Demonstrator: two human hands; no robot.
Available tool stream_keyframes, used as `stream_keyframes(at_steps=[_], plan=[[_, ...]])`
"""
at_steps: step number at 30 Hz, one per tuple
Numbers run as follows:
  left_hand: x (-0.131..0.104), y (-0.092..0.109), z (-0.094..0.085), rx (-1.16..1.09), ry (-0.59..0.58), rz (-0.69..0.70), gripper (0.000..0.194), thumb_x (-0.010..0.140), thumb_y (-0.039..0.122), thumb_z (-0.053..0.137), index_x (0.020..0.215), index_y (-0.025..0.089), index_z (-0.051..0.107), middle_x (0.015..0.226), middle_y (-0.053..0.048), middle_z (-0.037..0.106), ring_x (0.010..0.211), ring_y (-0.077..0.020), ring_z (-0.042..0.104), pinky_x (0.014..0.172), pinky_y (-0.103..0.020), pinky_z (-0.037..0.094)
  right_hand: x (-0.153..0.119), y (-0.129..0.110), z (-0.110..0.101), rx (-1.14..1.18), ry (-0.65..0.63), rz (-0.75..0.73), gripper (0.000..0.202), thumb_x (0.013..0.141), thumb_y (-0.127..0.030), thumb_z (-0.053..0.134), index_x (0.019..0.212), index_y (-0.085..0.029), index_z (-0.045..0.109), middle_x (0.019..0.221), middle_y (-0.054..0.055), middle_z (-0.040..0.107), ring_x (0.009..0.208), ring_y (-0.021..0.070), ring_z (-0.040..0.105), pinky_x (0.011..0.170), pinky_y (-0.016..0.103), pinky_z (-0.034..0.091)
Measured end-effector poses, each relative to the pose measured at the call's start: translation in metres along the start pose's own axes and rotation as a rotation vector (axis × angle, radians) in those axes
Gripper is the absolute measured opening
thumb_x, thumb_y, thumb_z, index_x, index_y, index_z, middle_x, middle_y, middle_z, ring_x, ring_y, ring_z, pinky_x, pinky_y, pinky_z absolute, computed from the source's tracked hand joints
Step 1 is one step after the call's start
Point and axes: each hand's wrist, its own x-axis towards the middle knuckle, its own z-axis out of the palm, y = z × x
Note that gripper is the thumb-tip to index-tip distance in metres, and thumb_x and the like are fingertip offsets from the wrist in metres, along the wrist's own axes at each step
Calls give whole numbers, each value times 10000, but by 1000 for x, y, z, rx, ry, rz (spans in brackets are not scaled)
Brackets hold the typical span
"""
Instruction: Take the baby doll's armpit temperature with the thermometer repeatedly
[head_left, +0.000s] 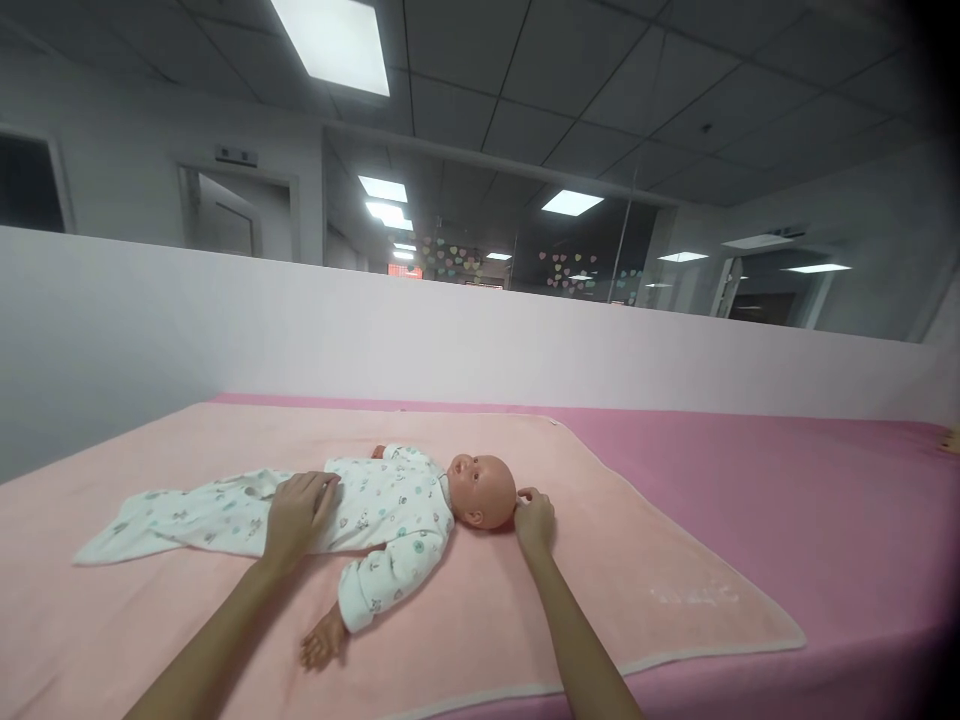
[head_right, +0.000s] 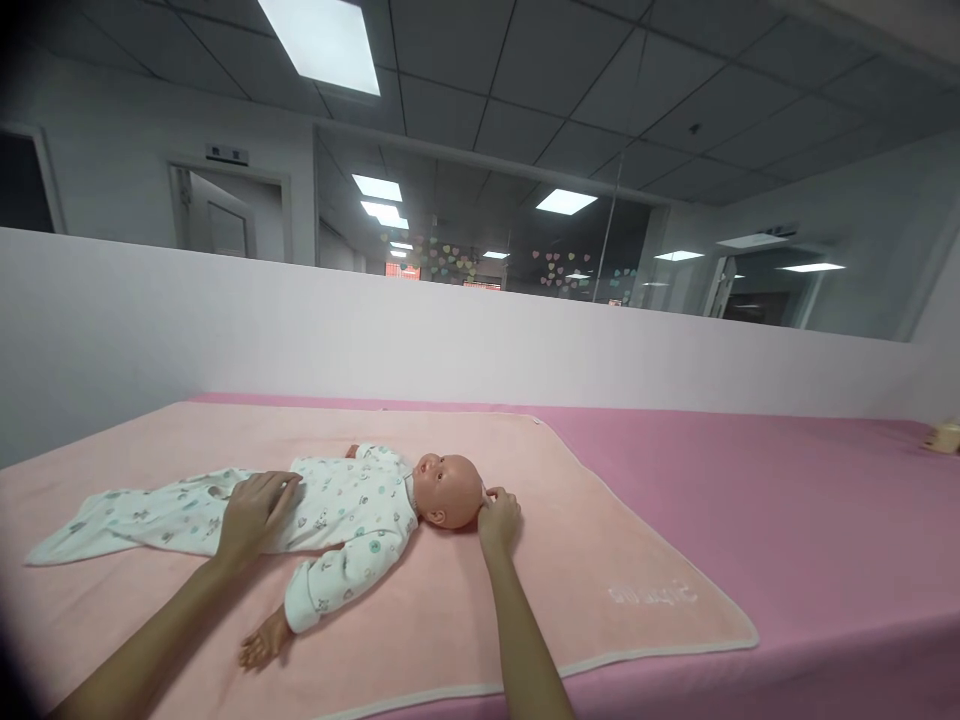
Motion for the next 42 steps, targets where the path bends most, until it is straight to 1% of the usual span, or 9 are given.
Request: stream_keyframes(at_steps=[8, 13, 20, 24, 29, 31, 34, 37, 42], plan=[[0, 9, -2, -39, -8, 34, 230, 853, 292, 388, 847, 192, 595, 880, -59, 649, 865, -216, 540, 798, -341, 350, 1, 6, 5, -44, -65, -44, 257, 747, -131, 433, 900, -184, 632, 898, 109, 603, 797, 220, 567, 623, 280, 353], [-1, 14, -3, -50, -30, 33, 224, 851, 271, 390, 850, 184, 597, 897, -68, 648, 876, -215, 538, 805, -339, 352, -4, 4, 3, -56, -94, -79, 244, 753, -102, 422, 888, -175, 612, 904, 111, 599, 832, 222, 553, 632, 278, 343], [-4, 17, -1, -74, -30, 95, 220, 849, 252, 386, 858, 181, 595, 878, -69, 648, 874, -214, 537, 809, -347, 350, 1, 7, 4, -5, -118, -17, 210, 746, -114, 454, 889, -159, 601, 874, 89, 624, 792, 197, 571, 600, 252, 341], [-3, 21, -6, -76, -36, 152, 214, 834, 269, 399, 864, 184, 593, 871, -72, 645, 856, -219, 541, 781, -352, 362, 7, 9, 6, 56, -97, 49, 192, 750, -170, 477, 891, -154, 607, 879, 92, 637, 787, 192, 585, 614, 245, 361], [0, 23, -9, -53, -75, 219, 213, 818, 290, 421, 864, 192, 605, 876, -70, 646, 861, -224, 543, 773, -353, 366, 7, 4, 5, 161, -80, 74, 212, 779, -220, 419, 844, -162, 612, 833, 83, 659, 760, 190, 592, 621, 248, 381], [1, 18, -8, -18, -57, 183, 214, 832, 281, 412, 856, 193, 606, 871, -65, 646, 861, -221, 537, 783, -353, 358, 6, 1, 4, 189, -63, 70, 227, 786, -225, 392, 828, -172, 608, 843, 83, 660, 773, 192, 589, 626, 249, 377], [4, 8, -5, 43, -6, 49, 237, 857, 286, 385, 838, 191, 602, 878, -64, 646, 858, -225, 530, 773, -354, 348, 4, -1, 1, 225, -46, 73, 247, 790, -248, 364, 796, -187, 603, 829, 81, 659, 754, 197, 581, 604, 252, 363], [5, 1, -3, 63, -2, -47, 266, 869, 309, 362, 827, 192, 597, 886, -61, 645, 855, -228, 530, 764, -353, 347, 3, -2, 1, 266, -46, 84, 256, 780, -260, 351, 752, -196, 597, 784, 73, 658, 703, 196, 569, 576, 253, 350], [3, 6, -3, 58, -78, -1, 283, 871, 310, 351, 825, 187, 601, 903, -65, 638, 851, -216, 534, 767, -346, 353, 3, -1, 3, 337, -40, 95, 278, 772, -321, 342, 699, -206, 584, 749, 72, 649, 676, 203, 547, 571, 261, 345]])
